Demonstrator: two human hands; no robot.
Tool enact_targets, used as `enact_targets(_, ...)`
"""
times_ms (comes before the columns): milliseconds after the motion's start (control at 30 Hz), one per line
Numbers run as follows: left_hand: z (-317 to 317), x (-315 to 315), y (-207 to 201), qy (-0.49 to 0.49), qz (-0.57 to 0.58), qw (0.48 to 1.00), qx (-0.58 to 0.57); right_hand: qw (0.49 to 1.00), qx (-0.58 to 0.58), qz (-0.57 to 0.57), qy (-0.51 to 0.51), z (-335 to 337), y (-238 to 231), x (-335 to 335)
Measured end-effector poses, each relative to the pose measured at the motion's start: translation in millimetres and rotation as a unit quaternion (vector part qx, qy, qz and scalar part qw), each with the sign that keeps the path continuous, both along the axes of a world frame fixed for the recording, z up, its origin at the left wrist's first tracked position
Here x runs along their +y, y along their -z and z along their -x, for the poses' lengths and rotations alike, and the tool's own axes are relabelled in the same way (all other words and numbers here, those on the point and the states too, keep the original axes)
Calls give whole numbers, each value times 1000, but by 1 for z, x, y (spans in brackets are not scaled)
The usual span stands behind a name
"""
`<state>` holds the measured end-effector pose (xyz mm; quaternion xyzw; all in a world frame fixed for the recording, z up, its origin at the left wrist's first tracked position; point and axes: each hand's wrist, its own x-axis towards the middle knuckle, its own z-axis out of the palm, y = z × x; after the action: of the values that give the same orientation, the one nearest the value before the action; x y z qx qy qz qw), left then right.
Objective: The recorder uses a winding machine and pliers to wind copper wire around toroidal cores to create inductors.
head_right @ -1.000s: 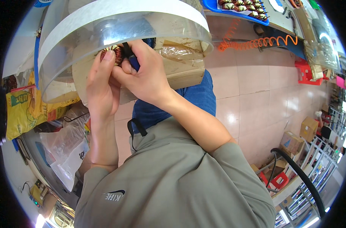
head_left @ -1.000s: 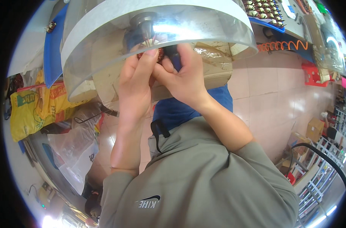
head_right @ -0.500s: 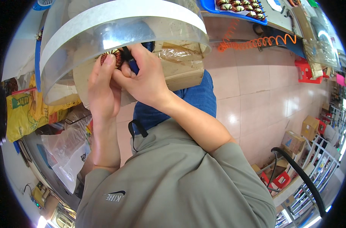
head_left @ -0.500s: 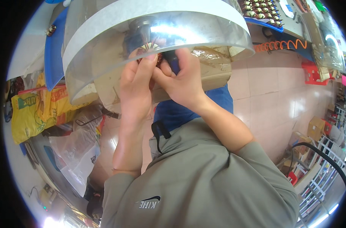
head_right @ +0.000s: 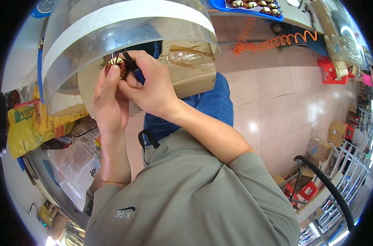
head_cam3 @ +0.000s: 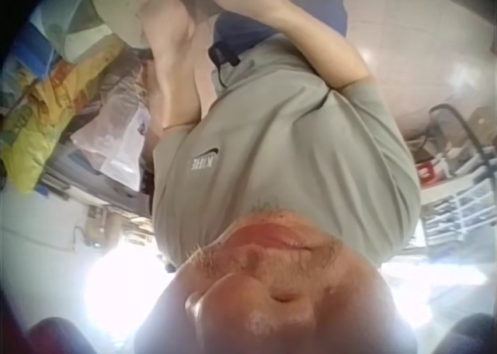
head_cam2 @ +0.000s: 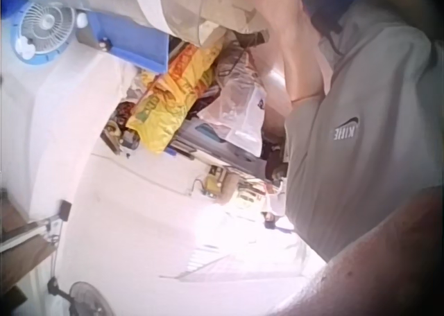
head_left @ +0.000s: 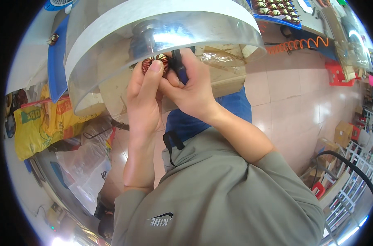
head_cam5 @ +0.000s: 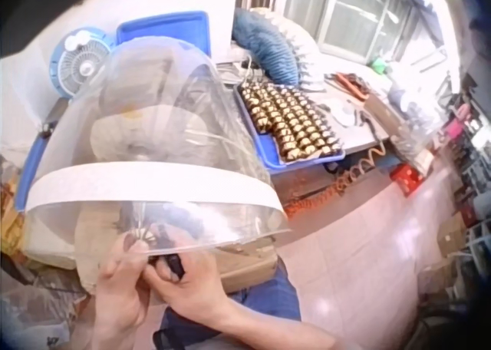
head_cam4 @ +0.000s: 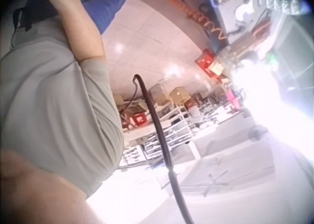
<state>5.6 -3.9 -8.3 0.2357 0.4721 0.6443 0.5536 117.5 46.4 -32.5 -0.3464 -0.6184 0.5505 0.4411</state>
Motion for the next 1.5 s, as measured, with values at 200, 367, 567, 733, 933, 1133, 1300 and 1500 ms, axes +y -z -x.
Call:
enact_targets(200,-1,-4,3,8,-16,1000,2,1000,-3,-21,2,-3,4,-2)
enact_targets(367,0,-13,3,22,-4,1000,1,996,16,-85,2,-8,9,-5)
enact_targets(567,4,-17,-2,64,5,998,-28,987,28,-142,-72,-20,9,11)
enact_targets(733,-2,-14,-3,17,1,999,-28,995,-12,-84,-59,-16,-4,9)
enact_targets(933,-2,-10,1,28,-16,999,-43,998,-33,-23,-47,-16,-6,6)
enact_targets(1133,-5,-5,-2,12,-14,999,-31,998,-33,-25,-40,-12,-5,7)
enact_targets(1300,-3,-1,1,-10,6,1000,-25,998,-30,-4,-47,-9,-7,9)
enact_targets(1500,-4,4,-5,-20,22,1000,8,997,-32,44,-50,-9,-10,9)
